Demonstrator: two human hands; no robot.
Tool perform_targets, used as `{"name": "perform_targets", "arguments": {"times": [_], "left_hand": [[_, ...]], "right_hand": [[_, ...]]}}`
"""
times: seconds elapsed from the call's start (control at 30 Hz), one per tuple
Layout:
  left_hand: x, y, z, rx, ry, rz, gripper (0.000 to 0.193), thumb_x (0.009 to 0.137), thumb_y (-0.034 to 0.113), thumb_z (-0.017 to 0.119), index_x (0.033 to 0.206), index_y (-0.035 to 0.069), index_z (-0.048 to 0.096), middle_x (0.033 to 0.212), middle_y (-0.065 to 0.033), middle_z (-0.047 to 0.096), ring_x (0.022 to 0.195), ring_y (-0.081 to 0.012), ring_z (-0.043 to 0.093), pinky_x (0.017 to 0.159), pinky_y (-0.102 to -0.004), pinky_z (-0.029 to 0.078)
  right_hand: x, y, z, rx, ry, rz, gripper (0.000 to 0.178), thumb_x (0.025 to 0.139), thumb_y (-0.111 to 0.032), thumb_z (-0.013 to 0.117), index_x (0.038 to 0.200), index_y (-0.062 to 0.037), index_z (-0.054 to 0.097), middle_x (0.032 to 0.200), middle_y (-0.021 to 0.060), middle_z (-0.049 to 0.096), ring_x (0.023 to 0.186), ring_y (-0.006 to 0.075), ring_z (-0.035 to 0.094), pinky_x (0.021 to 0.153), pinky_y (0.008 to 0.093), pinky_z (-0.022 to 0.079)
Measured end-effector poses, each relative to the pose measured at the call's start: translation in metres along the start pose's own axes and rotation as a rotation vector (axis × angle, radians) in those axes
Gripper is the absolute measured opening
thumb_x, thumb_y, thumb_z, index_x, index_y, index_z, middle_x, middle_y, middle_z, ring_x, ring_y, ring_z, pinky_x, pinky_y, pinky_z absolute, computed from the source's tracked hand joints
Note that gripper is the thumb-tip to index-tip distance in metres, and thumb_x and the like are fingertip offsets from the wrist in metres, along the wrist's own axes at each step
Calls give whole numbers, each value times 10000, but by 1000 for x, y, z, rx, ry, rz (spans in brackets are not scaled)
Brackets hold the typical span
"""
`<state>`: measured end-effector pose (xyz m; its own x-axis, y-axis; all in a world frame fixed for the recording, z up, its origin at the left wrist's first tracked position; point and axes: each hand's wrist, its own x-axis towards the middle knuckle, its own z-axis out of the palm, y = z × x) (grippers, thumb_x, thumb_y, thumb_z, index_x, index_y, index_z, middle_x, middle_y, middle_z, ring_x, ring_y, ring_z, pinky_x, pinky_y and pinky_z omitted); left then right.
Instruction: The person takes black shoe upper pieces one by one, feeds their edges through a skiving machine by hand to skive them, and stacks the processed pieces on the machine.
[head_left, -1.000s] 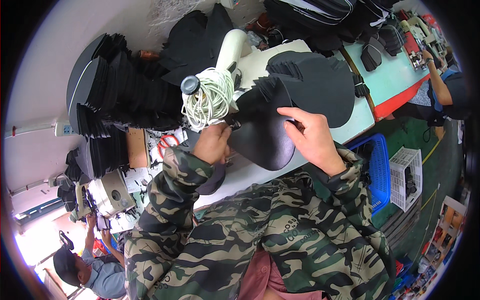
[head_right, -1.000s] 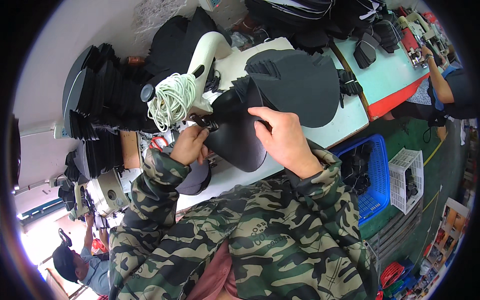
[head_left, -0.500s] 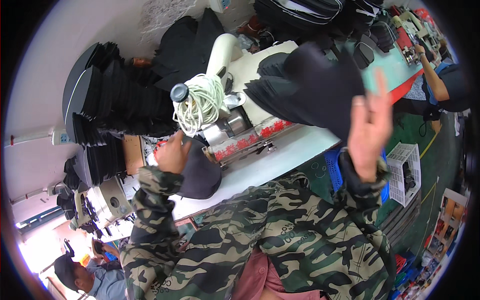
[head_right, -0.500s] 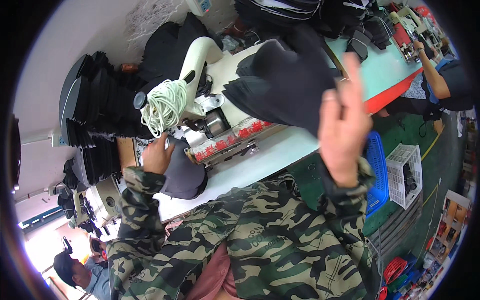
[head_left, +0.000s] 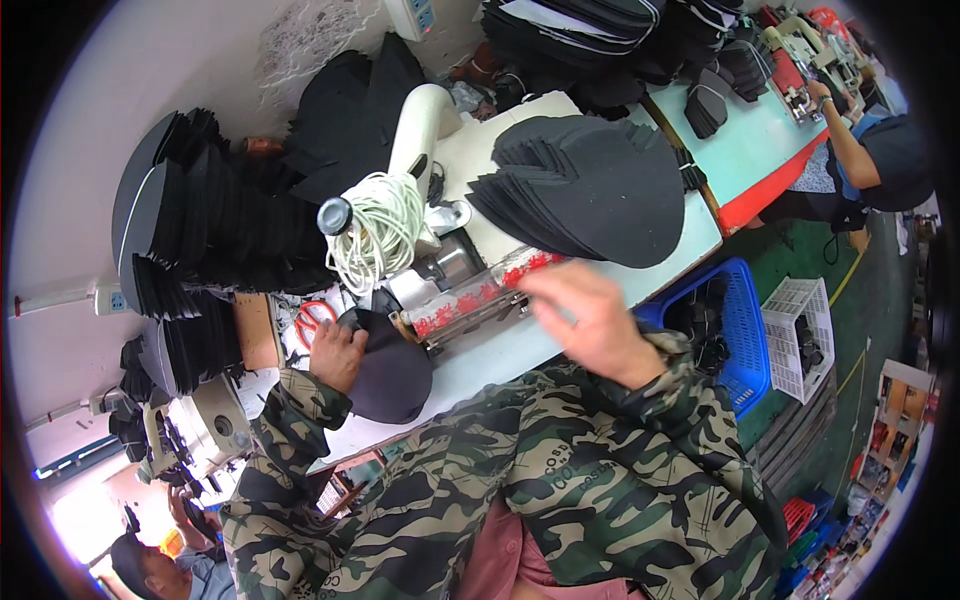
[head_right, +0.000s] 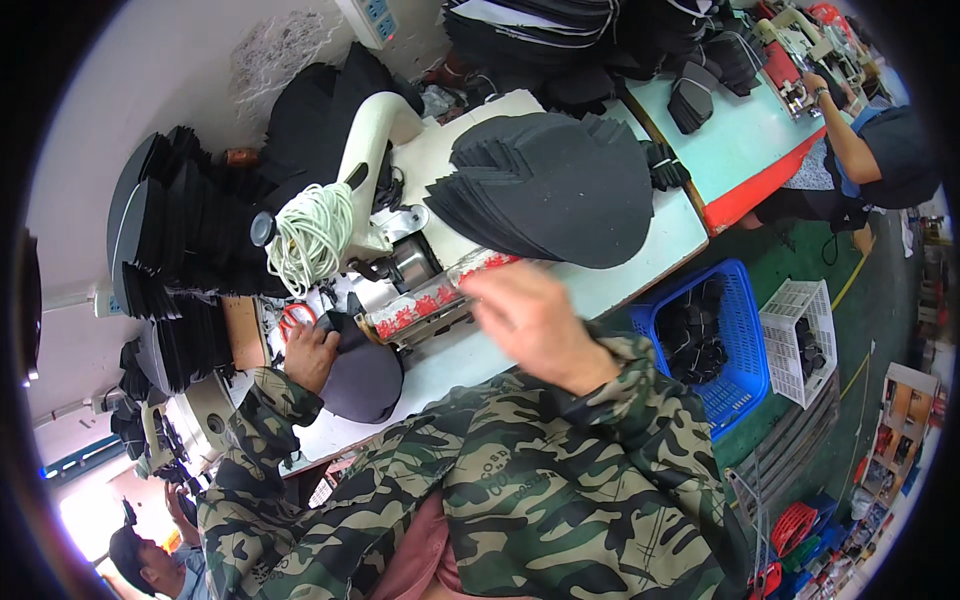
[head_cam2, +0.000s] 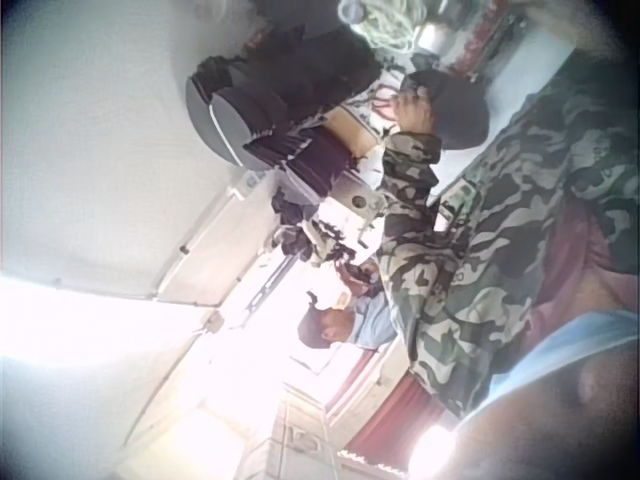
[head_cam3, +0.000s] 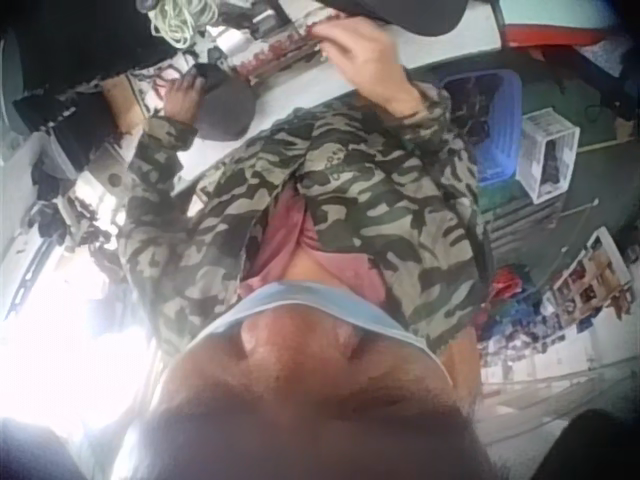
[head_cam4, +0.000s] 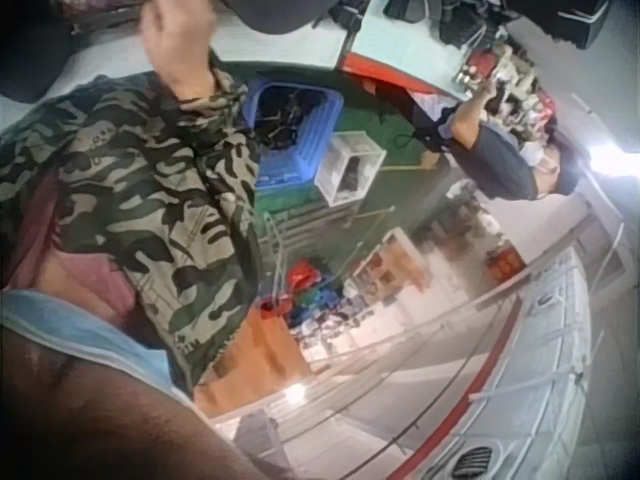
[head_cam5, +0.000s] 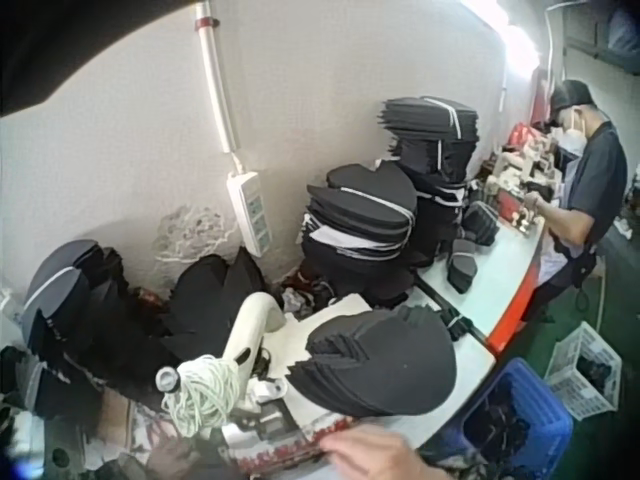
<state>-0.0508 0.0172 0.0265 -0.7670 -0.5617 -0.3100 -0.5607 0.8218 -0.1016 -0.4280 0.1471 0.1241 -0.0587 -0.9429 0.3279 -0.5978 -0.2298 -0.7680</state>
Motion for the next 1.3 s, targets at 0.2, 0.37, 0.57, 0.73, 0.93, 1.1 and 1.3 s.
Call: {"name": "perform_targets", "arguments": {"times": [0.2, 0.37, 0.57, 0.73, 0.93, 1.1, 1.3], "left_hand": [[18, 59, -138, -802, -359, 300, 148, 853, 190, 635, 954, 82, 623, 790, -183, 644, 783, -377, 650, 706, -473, 507], [51, 44, -143, -1550, -680, -131, 239, 1001, 208, 474, 920, 10, 580, 623, -21, 566, 442, -129, 559, 457, -257, 460], [59, 15, -118, -1774, -634, -359, 259, 965, 234, 497, 852, 29, 609, 552, -18, 537, 324, -95, 402, 310, -228, 283], [62, 2, -125, -1819, -606, -512, 259, 960, 247, 508, 815, 43, 577, 508, -23, 464, 328, -96, 345, 318, -238, 254], [89, 12, -98, -1799, -405, -501, 225, 938, 291, 571, 915, 68, 584, 611, 23, 470, 367, -77, 377, 340, -230, 260], [89, 56, -94, -1539, -296, -280, 297, 1012, 280, 460, 1036, 19, 601, 718, -36, 580, 431, -115, 543, 387, -230, 403], [62, 72, -112, -1515, -227, -85, 412, 1043, 287, 366, 1333, 8, 455, 968, -114, 668, 546, -139, 650, 422, -211, 423]], "right_hand": [[-12, 22, 44, 374, -616, -166, 260, 772, -107, 643, 1025, -75, 692, 1196, 158, 634, 1115, 296, 592, 964, 381, 454], [-3, 0, 54, 273, -433, 262, 227, 784, -82, 633, 1001, -46, 687, 882, 134, 705, 893, 259, 678, 831, 354, 508], [-12, -18, 115, 709, -536, 425, 463, 886, -18, 573, 1341, 21, 491, 1027, 97, 648, 843, 88, 596, 726, 262, 498], [-6, -22, 139, 1002, -420, 504, 517, 848, 8, 567, 1353, 49, 464, 984, 56, 607, 725, 42, 506, 640, 221, 453], [0, -7, 113, 983, -354, 621, 434, 889, -1, 579, 1316, 35, 505, 1101, 84, 638, 918, 132, 618, 824, 278, 512], [13, 15, 63, 153, -303, 232, 253, 833, -58, 617, 1075, -2, 669, 991, 165, 702, 866, 239, 690, 770, 299, 515], [2, 8, 1, 329, -34, 316, 218, 850, 12, 601, 1049, -5, 689, 907, 111, 711, 788, 137, 656, 706, 263, 504]]}}
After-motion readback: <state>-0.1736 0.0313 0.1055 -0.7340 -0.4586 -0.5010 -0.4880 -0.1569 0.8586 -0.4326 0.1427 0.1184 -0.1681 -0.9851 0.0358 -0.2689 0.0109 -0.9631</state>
